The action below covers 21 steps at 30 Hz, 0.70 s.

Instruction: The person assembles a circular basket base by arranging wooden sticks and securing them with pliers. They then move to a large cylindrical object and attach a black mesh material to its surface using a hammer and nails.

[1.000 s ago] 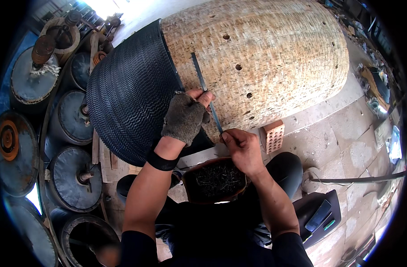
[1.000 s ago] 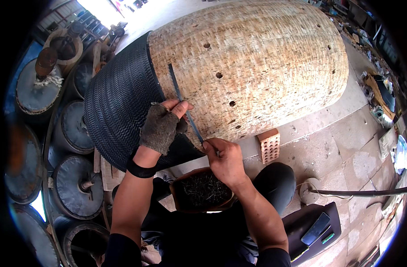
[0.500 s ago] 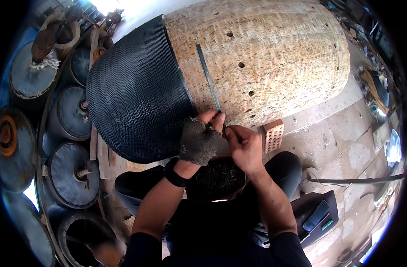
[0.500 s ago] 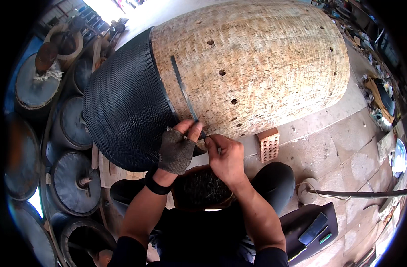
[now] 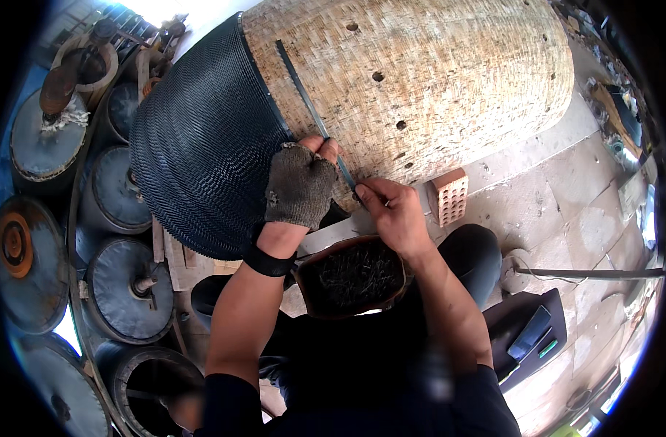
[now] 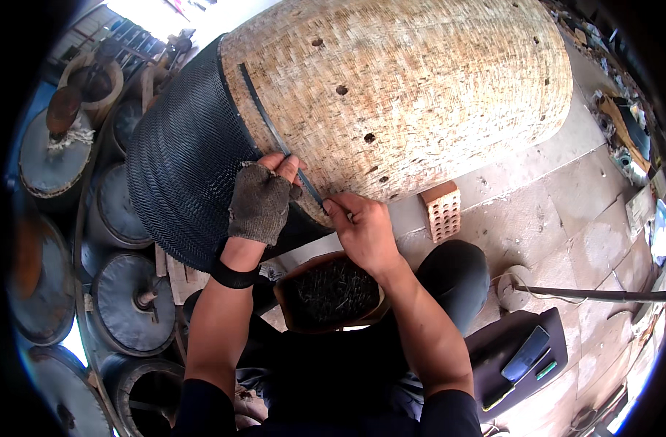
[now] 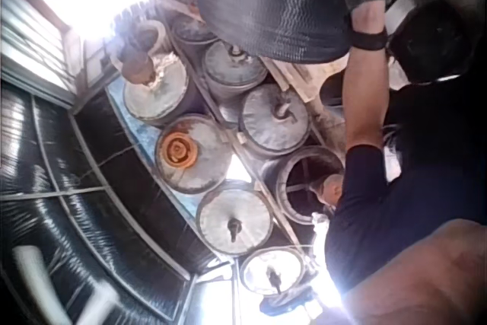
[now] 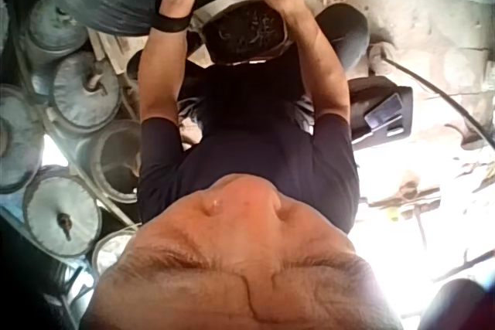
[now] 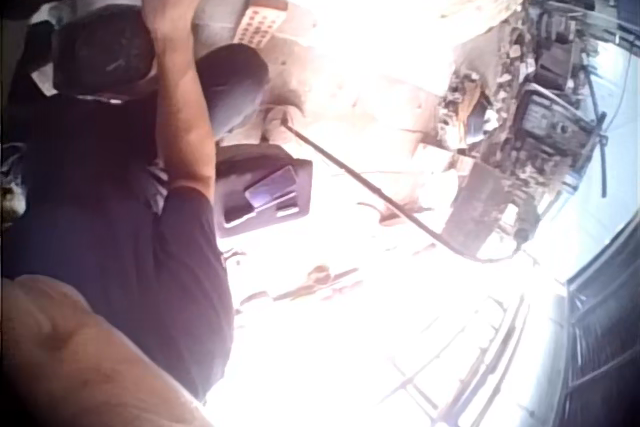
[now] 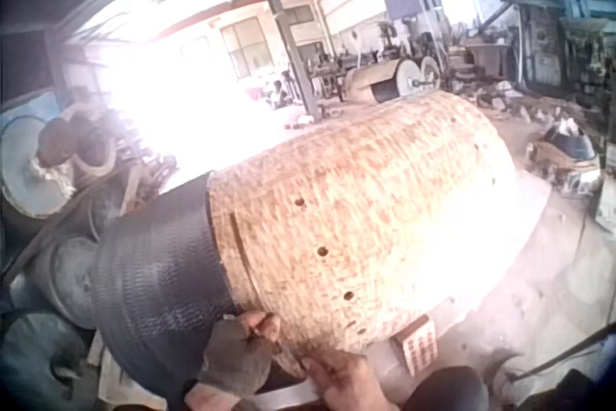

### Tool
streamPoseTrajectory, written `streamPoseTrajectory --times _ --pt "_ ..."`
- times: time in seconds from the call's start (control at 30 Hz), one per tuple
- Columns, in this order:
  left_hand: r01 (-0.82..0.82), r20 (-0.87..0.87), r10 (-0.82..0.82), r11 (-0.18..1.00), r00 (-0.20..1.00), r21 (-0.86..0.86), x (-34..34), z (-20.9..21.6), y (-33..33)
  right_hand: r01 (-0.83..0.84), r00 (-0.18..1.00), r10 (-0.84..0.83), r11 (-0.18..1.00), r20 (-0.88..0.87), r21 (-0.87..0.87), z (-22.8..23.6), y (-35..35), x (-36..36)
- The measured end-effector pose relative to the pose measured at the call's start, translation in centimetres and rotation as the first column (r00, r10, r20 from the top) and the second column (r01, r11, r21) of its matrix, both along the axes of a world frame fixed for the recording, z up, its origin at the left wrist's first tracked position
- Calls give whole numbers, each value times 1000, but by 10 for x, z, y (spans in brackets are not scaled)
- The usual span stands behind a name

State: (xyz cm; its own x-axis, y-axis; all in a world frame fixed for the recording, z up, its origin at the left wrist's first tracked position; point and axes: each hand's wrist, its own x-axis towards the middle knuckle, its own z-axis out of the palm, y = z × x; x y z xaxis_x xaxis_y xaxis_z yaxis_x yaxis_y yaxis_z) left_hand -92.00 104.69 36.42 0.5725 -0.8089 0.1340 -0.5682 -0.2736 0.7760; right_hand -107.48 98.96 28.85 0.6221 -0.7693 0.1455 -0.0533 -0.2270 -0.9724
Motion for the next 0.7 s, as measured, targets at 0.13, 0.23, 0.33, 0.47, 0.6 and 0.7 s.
streamPoseTrajectory --times 0.13,0.23,0.33,0.47,0.6,0.7 --pt "27 -29 -26 998 999 54 7 0 1 2 1000 -2 1000 5 -1 1 0 0" --pt "13 -77 -4 993 997 114 7 3 -2 17 1000 -17 1000 2 -19 1 0 1" --pt "11 -45 -4 989 999 147 6 8 -3 17 1000 -17 1000 4 -17 -1 0 2" --pt "-26 -29 28 997 999 67 -2 15 -2 -29 993 26 999 112 27 -8 -4 2" --pt "-22 -22 23 999 1000 41 3 24 -1 -101 995 101 991 1 -84 -28 -14 -3" --pt "-37 12 36 998 999 51 4 29 -2 -108 994 105 986 -28 -125 -35 -12 -5"
